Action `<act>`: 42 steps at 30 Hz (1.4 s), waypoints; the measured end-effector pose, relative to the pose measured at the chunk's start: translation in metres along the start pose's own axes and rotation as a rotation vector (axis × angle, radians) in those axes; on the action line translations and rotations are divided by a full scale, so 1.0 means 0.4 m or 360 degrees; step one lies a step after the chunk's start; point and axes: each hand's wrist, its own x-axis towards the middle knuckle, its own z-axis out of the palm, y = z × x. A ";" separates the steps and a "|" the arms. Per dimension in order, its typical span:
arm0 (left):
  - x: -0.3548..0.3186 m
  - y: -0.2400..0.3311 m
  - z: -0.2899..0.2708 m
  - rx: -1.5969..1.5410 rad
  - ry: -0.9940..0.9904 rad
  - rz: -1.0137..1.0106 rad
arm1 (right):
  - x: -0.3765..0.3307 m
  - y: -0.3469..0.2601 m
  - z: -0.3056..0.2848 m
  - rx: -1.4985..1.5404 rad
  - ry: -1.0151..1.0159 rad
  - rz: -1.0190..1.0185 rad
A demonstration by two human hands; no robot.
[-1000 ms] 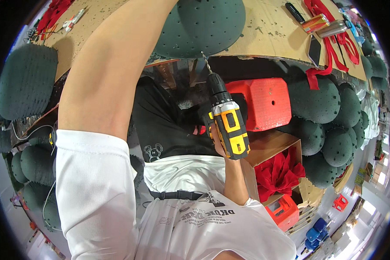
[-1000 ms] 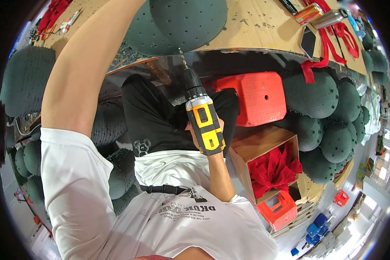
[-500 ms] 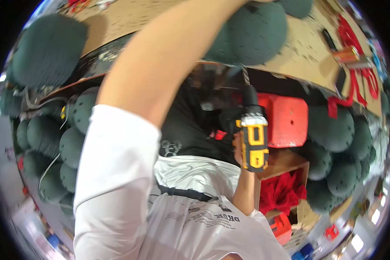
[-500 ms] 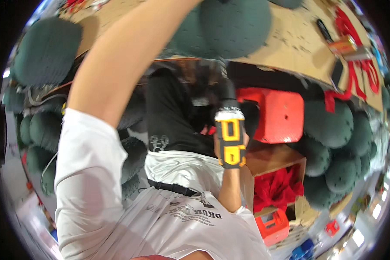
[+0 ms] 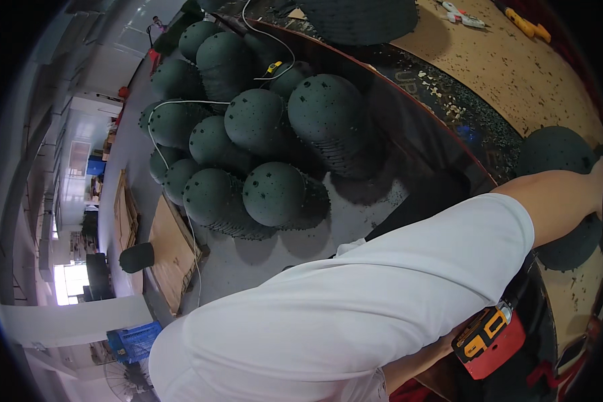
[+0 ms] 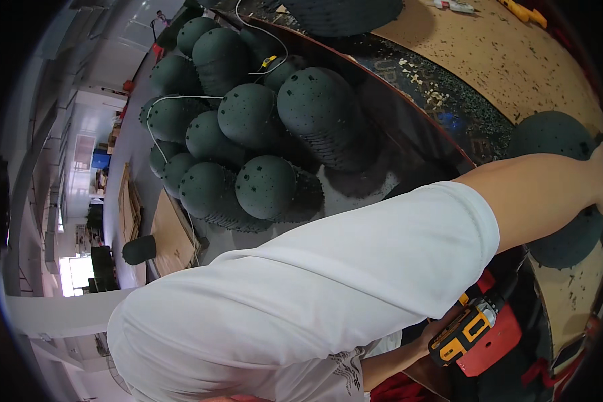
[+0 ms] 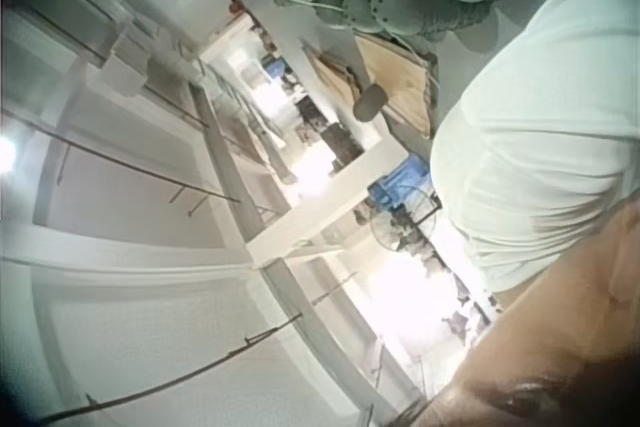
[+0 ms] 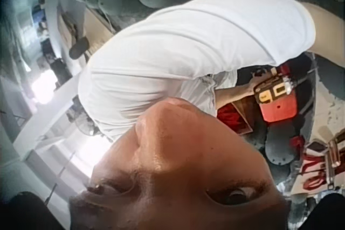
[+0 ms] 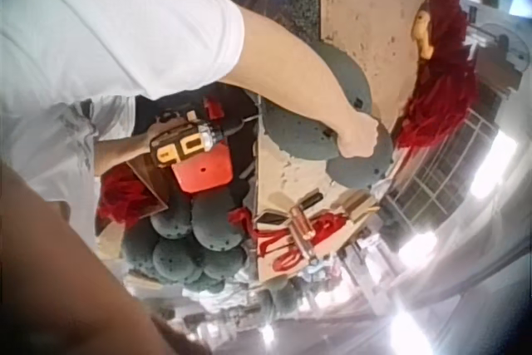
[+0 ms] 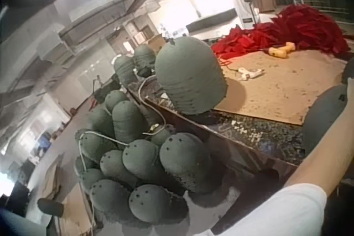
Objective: Drilling holes into green foam hemispherical parts using a cordless power drill at an industrial workbench.
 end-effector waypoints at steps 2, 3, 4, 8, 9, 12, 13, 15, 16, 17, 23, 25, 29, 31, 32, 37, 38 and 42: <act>0.011 -0.001 0.012 0.0017 0.0082 0.0005 | -0.002 0.000 -0.001 0.0014 0.0006 0.0003; 0.016 -0.002 0.016 0.0028 0.0125 0.0004 | -0.003 0.000 -0.004 0.0023 0.0011 0.0000; 0.020 0.002 0.019 0.0019 0.0125 0.0001 | -0.005 0.000 -0.003 0.0031 0.0016 -0.0003; 0.019 0.004 0.006 -0.0103 -0.0149 -0.0051 | -0.006 -0.005 -0.011 0.0058 0.0049 -0.0017; 0.011 0.011 0.000 -0.0061 -0.0174 -0.0077 | -0.006 -0.009 -0.017 0.0058 0.0072 -0.0008; -0.017 0.017 -0.036 -0.0145 -0.0249 -0.0124 | 0.000 -0.021 -0.022 0.0075 0.0087 -0.0016; -0.026 0.014 -0.050 -0.0128 -0.0170 -0.0117 | -0.002 -0.026 -0.027 0.0079 0.0105 -0.0008; -0.051 0.022 -0.065 -0.0038 -0.0095 -0.0115 | -0.002 -0.036 -0.035 0.0082 0.0109 -0.0002; -0.055 0.027 -0.075 -0.0048 -0.0072 -0.0170 | 0.000 -0.041 -0.039 0.0081 0.0120 0.0004; -0.061 0.016 -0.082 -0.0174 -0.0186 -0.0162 | 0.001 -0.046 -0.036 0.0104 0.0108 0.0057; -0.078 0.016 -0.117 -0.0238 0.0036 0.0114 | 0.034 -0.036 -0.001 -0.0030 0.0233 -0.0020; -0.099 0.027 -0.141 -0.0265 0.0082 0.0089 | 0.042 -0.040 0.002 0.0181 0.0263 -0.0077; -0.123 0.031 -0.168 -0.0346 0.0049 -0.0033 | 0.047 -0.061 0.006 0.0229 0.0259 -0.0121; -0.119 0.030 -0.169 -0.0340 0.0033 -0.0058 | 0.038 -0.065 0.002 0.0175 0.0298 -0.0142; -0.115 0.029 -0.167 -0.0338 0.0030 -0.0073 | 0.031 -0.065 0.000 0.0121 0.0281 -0.0097; -0.111 0.026 -0.163 -0.0323 0.0016 -0.0106 | -0.019 -0.053 -0.022 -0.0309 0.0199 -0.0297; -0.111 0.026 -0.163 -0.0314 0.0018 -0.0099 | -0.030 -0.055 -0.026 -0.0379 0.0188 -0.0313; -0.112 0.025 -0.163 -0.0372 0.0008 -0.0130 | -0.087 -0.086 -0.065 -0.0411 0.0157 -0.0247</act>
